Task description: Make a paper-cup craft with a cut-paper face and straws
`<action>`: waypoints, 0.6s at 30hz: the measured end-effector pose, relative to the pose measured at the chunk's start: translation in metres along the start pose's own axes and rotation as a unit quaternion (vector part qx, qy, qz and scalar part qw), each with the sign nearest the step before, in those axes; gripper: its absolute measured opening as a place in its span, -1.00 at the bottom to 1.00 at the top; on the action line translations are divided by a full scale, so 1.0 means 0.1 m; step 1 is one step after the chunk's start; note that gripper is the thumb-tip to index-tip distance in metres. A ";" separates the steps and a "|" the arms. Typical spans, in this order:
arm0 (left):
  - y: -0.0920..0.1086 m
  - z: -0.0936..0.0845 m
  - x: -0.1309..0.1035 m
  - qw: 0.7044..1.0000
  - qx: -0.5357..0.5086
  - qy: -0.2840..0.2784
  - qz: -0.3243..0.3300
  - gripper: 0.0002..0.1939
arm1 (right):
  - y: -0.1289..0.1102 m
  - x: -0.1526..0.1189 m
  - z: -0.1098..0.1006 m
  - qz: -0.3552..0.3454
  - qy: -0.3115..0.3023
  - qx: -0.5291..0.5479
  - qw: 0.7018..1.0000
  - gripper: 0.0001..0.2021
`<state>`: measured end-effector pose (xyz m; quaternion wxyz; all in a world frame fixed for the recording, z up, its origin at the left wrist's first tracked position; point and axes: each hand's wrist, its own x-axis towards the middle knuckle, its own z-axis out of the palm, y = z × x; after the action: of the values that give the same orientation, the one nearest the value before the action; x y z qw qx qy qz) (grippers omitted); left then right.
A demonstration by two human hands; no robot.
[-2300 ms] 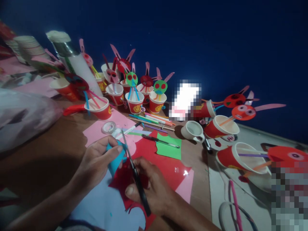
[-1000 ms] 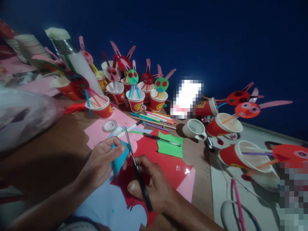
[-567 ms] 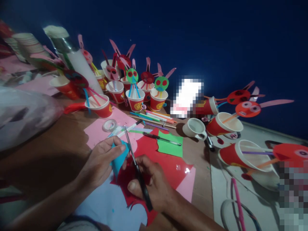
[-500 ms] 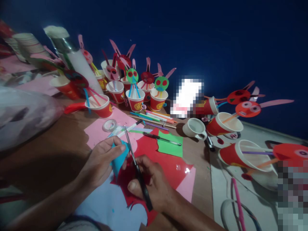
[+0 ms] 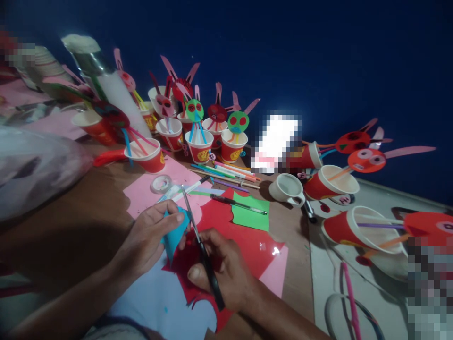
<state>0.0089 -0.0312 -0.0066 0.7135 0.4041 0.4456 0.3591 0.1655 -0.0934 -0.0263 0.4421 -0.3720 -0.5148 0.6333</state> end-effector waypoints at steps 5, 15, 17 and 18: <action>0.00 0.00 0.00 1.000 -0.004 0.000 -0.004 -0.79 | 0.02 0.00 -0.01 0.002 -0.001 -0.003 1.000 -0.72; -0.01 -0.02 0.02 1.000 -0.001 0.001 -0.014 -0.79 | 0.00 0.01 0.00 0.015 0.010 -0.014 1.000 -0.68; -0.01 -0.03 0.02 1.000 0.000 -0.002 -0.013 -0.78 | 0.00 0.01 0.00 0.017 0.012 -0.017 1.000 -0.67; -0.01 -0.03 0.02 1.000 0.003 -0.002 -0.013 -0.78 | 0.00 0.01 0.00 0.018 0.013 -0.019 1.000 -0.67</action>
<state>0.0071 -0.0288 -0.0095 0.7178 0.4010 0.4507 0.3477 0.1652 -0.0924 -0.0267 0.4297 -0.3977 -0.5141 0.6268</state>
